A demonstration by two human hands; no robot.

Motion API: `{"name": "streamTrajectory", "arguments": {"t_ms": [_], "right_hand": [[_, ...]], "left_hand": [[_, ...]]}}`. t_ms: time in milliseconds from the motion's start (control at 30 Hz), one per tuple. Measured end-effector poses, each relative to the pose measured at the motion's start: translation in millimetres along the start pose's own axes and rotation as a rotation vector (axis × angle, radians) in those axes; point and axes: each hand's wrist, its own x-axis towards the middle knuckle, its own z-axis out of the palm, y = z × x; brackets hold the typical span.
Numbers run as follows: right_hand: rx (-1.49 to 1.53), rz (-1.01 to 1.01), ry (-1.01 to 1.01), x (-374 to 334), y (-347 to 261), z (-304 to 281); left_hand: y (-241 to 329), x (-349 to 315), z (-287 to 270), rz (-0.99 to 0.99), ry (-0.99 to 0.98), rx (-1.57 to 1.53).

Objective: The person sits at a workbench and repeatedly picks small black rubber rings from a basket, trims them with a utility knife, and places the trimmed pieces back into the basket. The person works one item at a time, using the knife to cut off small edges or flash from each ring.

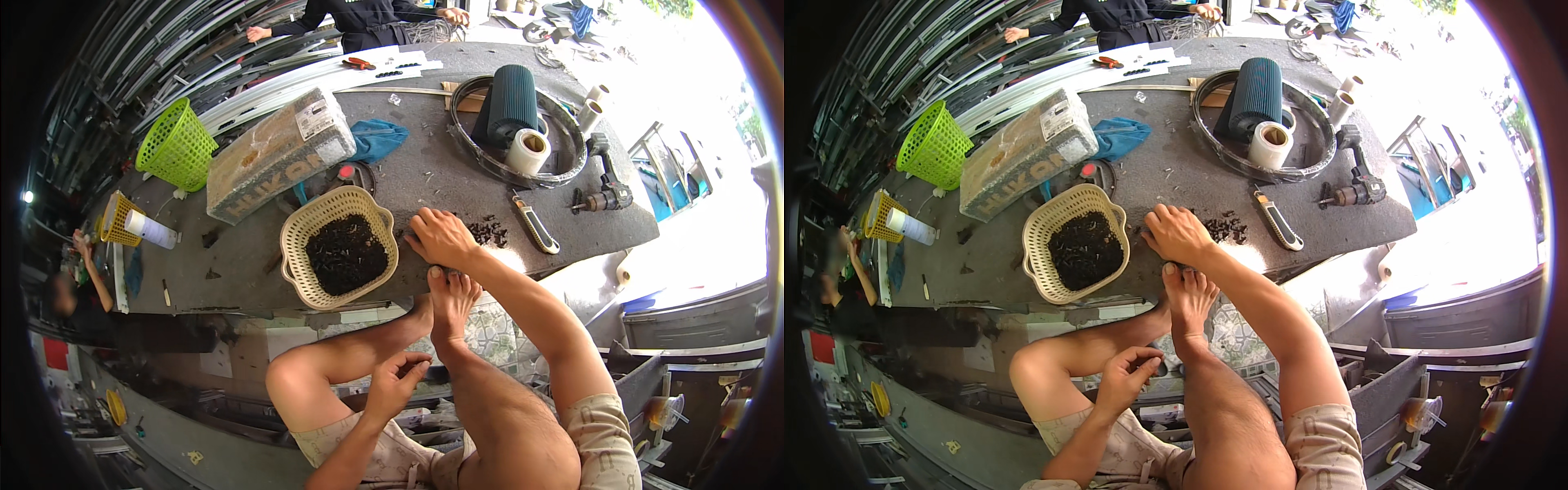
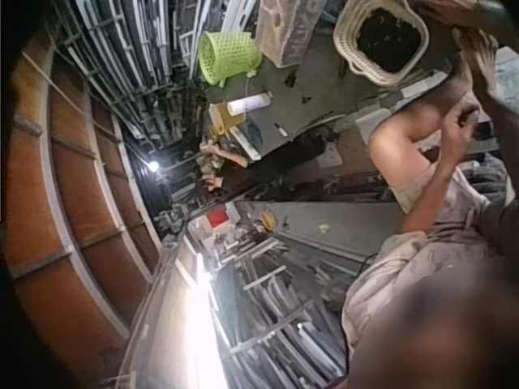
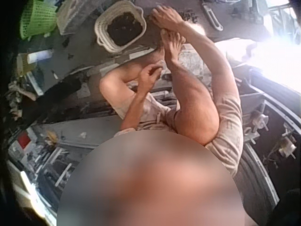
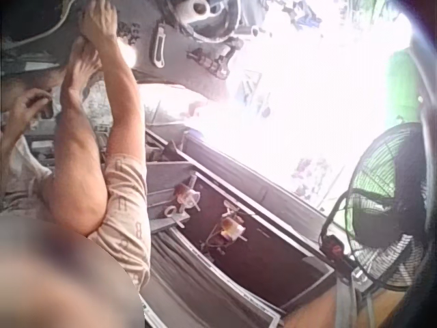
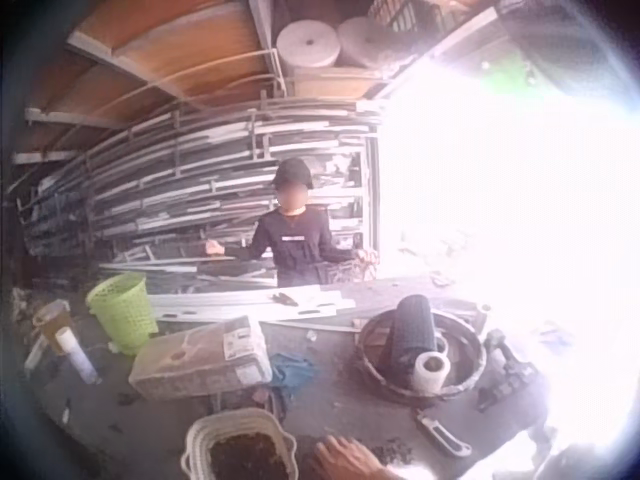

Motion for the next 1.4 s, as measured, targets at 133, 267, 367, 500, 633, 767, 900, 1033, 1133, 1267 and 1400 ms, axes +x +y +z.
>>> {"name": "streamTrajectory", "arguments": {"t_ms": [133,267,367,500,633,767,900,1033,1133,1267,1400], "right_hand": [[0.003,0.047,0.008,2,0,2],[0.013,0.221,-0.100,11,6,-8],[0.108,0.341,-0.005,20,10,-18],[0.376,0.670,0.184,32,19,-26],[0.762,1.037,0.321,43,35,-38],[1.614,1.090,0.423,35,19,-70],[1.470,0.846,0.338,-5,-64,-102],[0.447,-0.020,0.143,-39,-135,-109],[0.411,-0.177,0.095,-41,-151,-105],[0.417,-0.311,-0.019,-30,-163,-105],[0.482,-0.235,-0.016,0,-170,-103]], "left_hand": [[3,-3,8,-0.029,-0.017,-0.023],[5,-2,8,-0.055,-0.026,-0.093],[6,4,4,-0.074,-0.035,-0.154],[9,20,1,-0.109,-0.109,-0.514],[22,40,7,-0.097,-0.139,-0.767],[42,62,23,-0.080,-0.164,-0.991],[62,75,33,-0.125,-0.278,-1.225],[80,61,24,-0.072,-0.492,-1.395],[78,48,21,0.055,-0.723,-1.617],[45,35,-2,0.141,-0.787,-1.710],[10,28,-18,-0.142,-0.198,-1.403]]}}
